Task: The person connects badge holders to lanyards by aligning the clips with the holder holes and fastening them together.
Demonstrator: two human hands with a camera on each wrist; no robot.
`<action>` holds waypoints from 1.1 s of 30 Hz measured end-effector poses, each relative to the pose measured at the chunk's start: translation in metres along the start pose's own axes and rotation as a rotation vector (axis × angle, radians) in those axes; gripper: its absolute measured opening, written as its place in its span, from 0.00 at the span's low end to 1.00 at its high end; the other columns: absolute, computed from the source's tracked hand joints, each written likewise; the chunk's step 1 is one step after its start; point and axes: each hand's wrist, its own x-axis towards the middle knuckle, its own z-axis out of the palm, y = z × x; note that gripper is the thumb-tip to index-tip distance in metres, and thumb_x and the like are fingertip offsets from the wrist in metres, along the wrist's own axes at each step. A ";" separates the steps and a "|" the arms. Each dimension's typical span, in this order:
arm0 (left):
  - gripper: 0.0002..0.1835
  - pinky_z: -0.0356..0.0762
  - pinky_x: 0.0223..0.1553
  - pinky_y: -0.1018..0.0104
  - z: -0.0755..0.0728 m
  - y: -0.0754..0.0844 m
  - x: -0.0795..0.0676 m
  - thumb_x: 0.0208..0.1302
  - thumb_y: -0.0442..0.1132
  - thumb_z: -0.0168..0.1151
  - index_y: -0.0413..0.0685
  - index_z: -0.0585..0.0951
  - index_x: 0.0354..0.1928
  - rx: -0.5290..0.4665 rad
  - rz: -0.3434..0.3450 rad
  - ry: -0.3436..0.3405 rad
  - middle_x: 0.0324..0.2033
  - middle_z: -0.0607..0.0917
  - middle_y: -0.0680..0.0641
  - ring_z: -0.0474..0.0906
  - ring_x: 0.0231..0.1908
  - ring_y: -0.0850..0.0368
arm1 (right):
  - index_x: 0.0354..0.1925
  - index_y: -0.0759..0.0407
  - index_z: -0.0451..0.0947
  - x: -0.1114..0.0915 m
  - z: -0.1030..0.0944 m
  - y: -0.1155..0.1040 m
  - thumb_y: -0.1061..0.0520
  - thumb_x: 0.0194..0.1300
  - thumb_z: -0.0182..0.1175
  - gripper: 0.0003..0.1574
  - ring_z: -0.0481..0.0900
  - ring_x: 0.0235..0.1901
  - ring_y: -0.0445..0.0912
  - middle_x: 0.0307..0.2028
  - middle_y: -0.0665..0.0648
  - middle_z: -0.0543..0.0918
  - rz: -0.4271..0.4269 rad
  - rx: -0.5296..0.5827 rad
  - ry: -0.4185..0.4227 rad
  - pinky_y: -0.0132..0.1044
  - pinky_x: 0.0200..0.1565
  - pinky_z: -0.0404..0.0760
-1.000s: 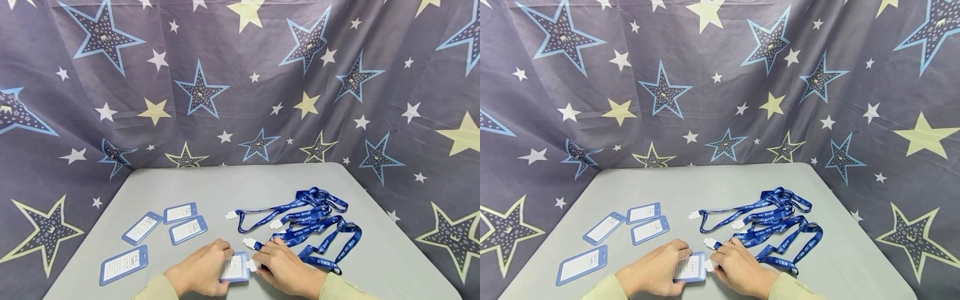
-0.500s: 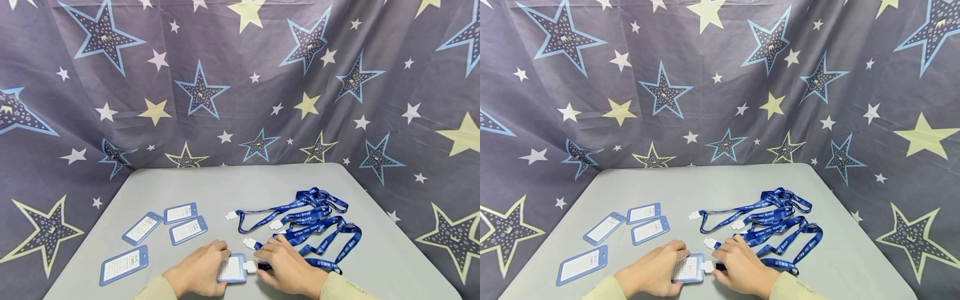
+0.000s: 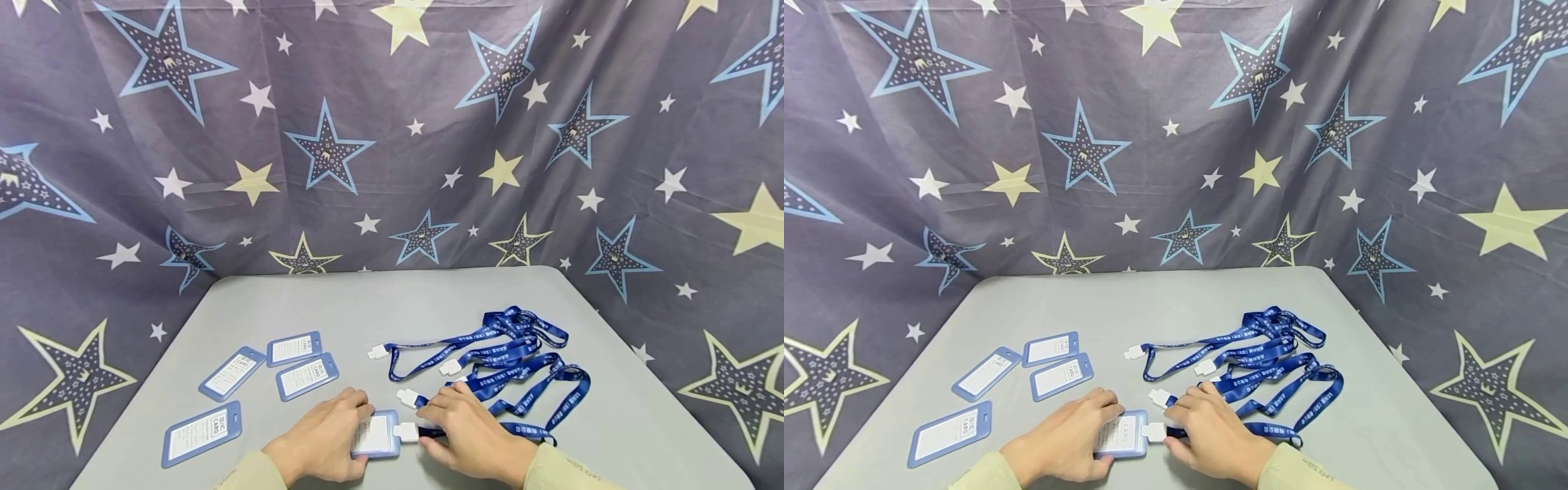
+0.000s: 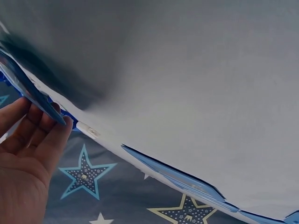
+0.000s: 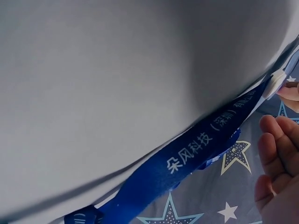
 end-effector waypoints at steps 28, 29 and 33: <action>0.37 0.81 0.51 0.58 0.002 -0.004 -0.008 0.51 0.58 0.71 0.42 0.82 0.60 0.019 -0.021 0.057 0.48 0.81 0.51 0.75 0.48 0.58 | 0.44 0.53 0.88 0.000 -0.001 -0.002 0.45 0.56 0.74 0.19 0.76 0.37 0.38 0.38 0.44 0.86 0.021 0.016 -0.004 0.36 0.45 0.69; 0.36 0.81 0.51 0.58 0.002 -0.004 -0.008 0.52 0.58 0.71 0.42 0.82 0.59 0.018 -0.024 0.060 0.48 0.81 0.51 0.75 0.48 0.58 | 0.44 0.53 0.88 0.000 -0.001 -0.002 0.45 0.56 0.74 0.19 0.76 0.37 0.38 0.38 0.44 0.86 0.021 0.015 -0.003 0.36 0.45 0.69; 0.34 0.81 0.52 0.56 0.003 -0.007 -0.011 0.54 0.58 0.70 0.43 0.83 0.59 0.014 -0.043 0.067 0.49 0.82 0.51 0.76 0.49 0.57 | 0.44 0.53 0.88 0.000 0.000 -0.002 0.45 0.56 0.74 0.19 0.76 0.37 0.38 0.38 0.44 0.86 0.020 0.010 -0.001 0.36 0.45 0.69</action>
